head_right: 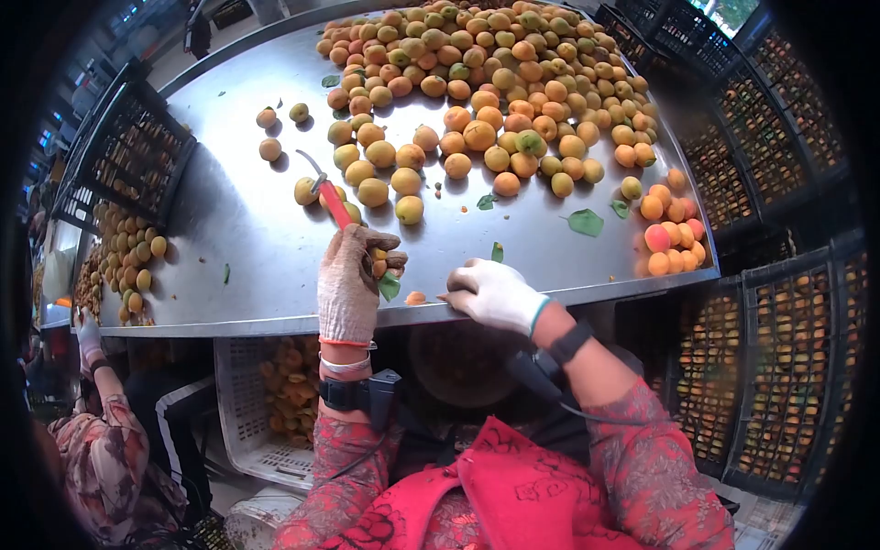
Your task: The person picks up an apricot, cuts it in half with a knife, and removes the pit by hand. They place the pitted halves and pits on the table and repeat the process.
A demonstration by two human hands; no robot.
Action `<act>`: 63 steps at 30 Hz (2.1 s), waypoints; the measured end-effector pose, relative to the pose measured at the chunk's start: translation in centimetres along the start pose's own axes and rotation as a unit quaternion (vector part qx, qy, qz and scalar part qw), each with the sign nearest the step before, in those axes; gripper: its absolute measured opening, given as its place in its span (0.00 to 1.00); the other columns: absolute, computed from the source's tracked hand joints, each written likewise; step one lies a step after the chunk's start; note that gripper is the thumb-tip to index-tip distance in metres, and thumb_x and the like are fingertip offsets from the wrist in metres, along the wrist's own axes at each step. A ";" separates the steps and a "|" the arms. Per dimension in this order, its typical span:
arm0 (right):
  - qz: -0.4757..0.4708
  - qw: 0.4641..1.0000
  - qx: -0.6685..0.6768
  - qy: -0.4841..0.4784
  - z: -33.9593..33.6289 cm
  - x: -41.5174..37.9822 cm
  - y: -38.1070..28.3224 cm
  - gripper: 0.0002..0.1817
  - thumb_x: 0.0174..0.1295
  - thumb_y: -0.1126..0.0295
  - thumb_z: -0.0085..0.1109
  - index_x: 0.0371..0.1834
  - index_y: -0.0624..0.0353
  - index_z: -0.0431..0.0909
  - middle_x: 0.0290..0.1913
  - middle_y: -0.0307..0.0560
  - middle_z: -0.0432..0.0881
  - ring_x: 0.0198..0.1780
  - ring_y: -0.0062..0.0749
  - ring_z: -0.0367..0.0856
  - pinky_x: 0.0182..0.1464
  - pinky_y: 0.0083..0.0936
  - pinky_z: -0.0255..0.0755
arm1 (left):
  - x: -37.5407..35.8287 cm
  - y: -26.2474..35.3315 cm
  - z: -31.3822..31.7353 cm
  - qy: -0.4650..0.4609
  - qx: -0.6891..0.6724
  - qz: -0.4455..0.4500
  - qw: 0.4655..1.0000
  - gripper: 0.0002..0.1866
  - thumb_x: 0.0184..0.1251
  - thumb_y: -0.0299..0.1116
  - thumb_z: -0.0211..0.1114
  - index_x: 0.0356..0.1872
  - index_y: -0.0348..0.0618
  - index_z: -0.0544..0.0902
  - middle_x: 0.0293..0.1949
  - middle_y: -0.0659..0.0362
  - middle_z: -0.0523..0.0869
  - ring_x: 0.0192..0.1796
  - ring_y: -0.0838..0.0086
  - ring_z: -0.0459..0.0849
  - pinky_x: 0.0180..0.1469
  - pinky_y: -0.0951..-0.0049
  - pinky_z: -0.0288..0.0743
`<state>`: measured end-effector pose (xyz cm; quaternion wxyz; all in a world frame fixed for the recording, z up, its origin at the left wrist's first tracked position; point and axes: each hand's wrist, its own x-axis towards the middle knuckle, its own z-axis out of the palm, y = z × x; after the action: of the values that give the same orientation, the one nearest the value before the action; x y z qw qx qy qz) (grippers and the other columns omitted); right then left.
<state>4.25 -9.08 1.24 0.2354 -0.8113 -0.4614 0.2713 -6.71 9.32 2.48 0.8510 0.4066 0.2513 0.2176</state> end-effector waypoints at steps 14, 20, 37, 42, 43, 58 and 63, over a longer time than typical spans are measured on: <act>-0.201 0.944 -0.253 0.066 0.7 -5.2 -5.2 0.11 0.49 0.60 0.69 0.30 0.51 0.81 0.27 0.40 0.74 0.30 0.37 0.77 0.33 0.35 0.67 | -0.4 -0.1 0.2 -0.002 0.054 -0.009 0.998 0.15 0.77 0.41 0.54 0.41 0.37 0.76 0.33 0.58 0.82 0.30 0.77 0.83 0.28 0.77 0.76; -0.132 0.975 -0.170 0.053 2.9 3.6 -2.5 0.10 0.58 0.64 0.57 0.38 0.57 0.82 0.38 0.54 0.83 0.37 0.54 0.81 0.43 0.43 0.76 | -0.3 -0.6 0.6 0.013 0.054 0.017 0.998 0.14 0.77 0.40 0.54 0.40 0.37 0.77 0.32 0.59 0.82 0.29 0.79 0.81 0.32 0.77 0.75; -0.247 0.926 -0.142 0.247 3.5 -4.7 -2.6 0.13 0.47 0.62 0.69 0.19 0.53 0.74 0.23 0.43 0.71 0.30 0.43 0.76 0.35 0.39 0.68 | 0.7 -2.6 1.0 -0.024 0.112 -0.036 0.993 0.15 0.75 0.40 0.56 0.46 0.36 0.77 0.37 0.56 0.85 0.34 0.72 0.85 0.35 0.73 0.78; -0.176 0.923 -0.167 0.299 -3.6 -5.5 1.9 0.12 0.48 0.62 0.70 0.32 0.56 0.81 0.35 0.50 0.82 0.38 0.49 0.81 0.41 0.42 0.74 | 0.7 -2.4 2.3 0.021 0.147 -0.013 0.989 0.13 0.77 0.36 0.54 0.42 0.34 0.77 0.33 0.56 0.83 0.34 0.73 0.84 0.37 0.74 0.79; -0.154 0.894 -0.193 0.375 -5.9 -4.8 4.1 0.14 0.49 0.62 0.70 0.37 0.56 0.82 0.39 0.52 0.83 0.41 0.50 0.82 0.44 0.42 0.75 | 1.1 -2.6 2.1 0.021 0.148 -0.011 0.989 0.13 0.77 0.36 0.54 0.42 0.34 0.77 0.33 0.56 0.83 0.34 0.73 0.84 0.37 0.74 0.79; 0.177 0.883 -0.051 0.432 -19.6 12.0 25.1 0.30 0.64 0.49 0.57 0.65 0.52 0.72 0.60 0.61 0.73 0.58 0.55 0.75 0.59 0.41 0.72 | 3.2 -3.7 3.3 0.096 0.182 0.016 0.978 0.13 0.72 0.33 0.60 0.47 0.33 0.81 0.37 0.61 0.84 0.37 0.81 0.77 0.43 0.81 0.71; 0.188 0.925 -0.155 0.290 -16.2 9.9 21.7 0.29 0.62 0.47 0.57 0.62 0.50 0.77 0.57 0.59 0.77 0.58 0.58 0.74 0.61 0.45 0.70 | 3.0 -3.8 3.7 0.082 0.195 0.014 0.977 0.13 0.73 0.33 0.59 0.47 0.32 0.81 0.37 0.59 0.85 0.37 0.80 0.77 0.44 0.78 0.72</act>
<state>32.57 -12.59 -2.71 0.1746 -0.9529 -0.2479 -0.0116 -1.48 6.75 0.67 0.7285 0.5491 0.3523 0.2088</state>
